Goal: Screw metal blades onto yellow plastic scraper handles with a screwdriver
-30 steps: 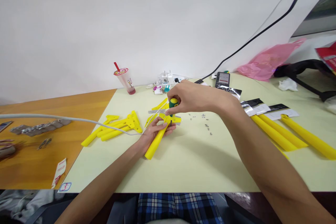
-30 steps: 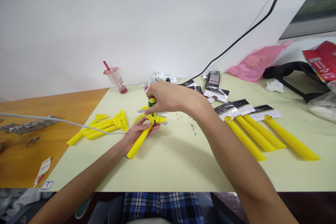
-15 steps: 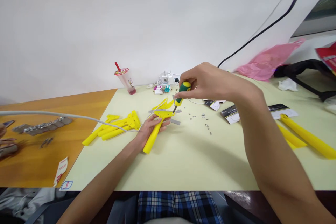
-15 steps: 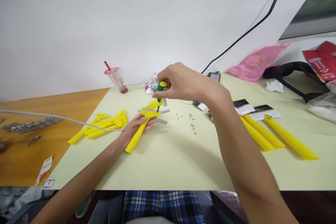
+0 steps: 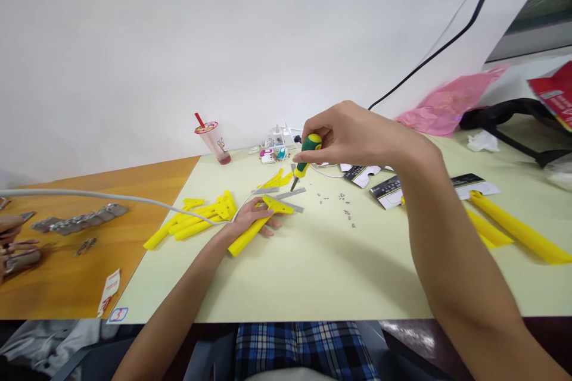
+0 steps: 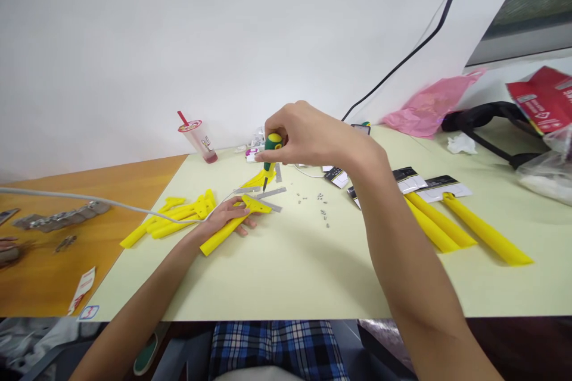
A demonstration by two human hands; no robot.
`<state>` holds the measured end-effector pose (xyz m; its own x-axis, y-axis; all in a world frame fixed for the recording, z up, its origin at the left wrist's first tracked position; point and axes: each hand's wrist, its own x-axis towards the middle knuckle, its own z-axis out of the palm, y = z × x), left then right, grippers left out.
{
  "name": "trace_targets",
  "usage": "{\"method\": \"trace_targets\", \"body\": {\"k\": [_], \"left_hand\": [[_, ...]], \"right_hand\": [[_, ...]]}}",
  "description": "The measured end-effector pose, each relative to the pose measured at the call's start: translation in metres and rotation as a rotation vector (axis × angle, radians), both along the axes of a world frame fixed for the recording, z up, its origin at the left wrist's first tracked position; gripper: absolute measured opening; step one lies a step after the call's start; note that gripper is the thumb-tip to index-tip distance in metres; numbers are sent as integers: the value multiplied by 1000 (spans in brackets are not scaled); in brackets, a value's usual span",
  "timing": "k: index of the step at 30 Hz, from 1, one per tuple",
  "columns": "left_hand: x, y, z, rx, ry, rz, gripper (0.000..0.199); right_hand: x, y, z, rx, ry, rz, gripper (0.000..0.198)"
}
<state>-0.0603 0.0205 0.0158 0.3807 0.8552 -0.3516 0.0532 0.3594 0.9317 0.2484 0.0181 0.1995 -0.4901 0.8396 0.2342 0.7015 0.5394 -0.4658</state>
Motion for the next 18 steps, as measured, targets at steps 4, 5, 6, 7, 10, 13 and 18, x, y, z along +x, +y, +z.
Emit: {"method": "trace_targets", "body": {"k": [4, 5, 6, 7, 10, 13, 18], "left_hand": [[3, -1, -2, 112, 70, -39, 67], [5, 0, -2, 133, 100, -48, 66], [7, 1, -2, 152, 139, -59, 66], [9, 2, -2, 173, 179, -71, 64], [13, 8, 0, 263, 272, -101, 57], [15, 16, 2, 360, 380, -106, 49], [16, 24, 5, 598, 748, -43, 39]], "right_hand": [[1, -3, 2, -6, 12, 14, 52], [2, -4, 2, -5, 11, 15, 52], [2, -5, 3, -4, 10, 16, 52], [2, -5, 3, 0, 10, 18, 51], [-1, -3, 1, 8, 6, 47, 44], [-8, 4, -5, -7, -17, 104, 39], [-24, 16, -21, -37, -57, 181, 40]]}}
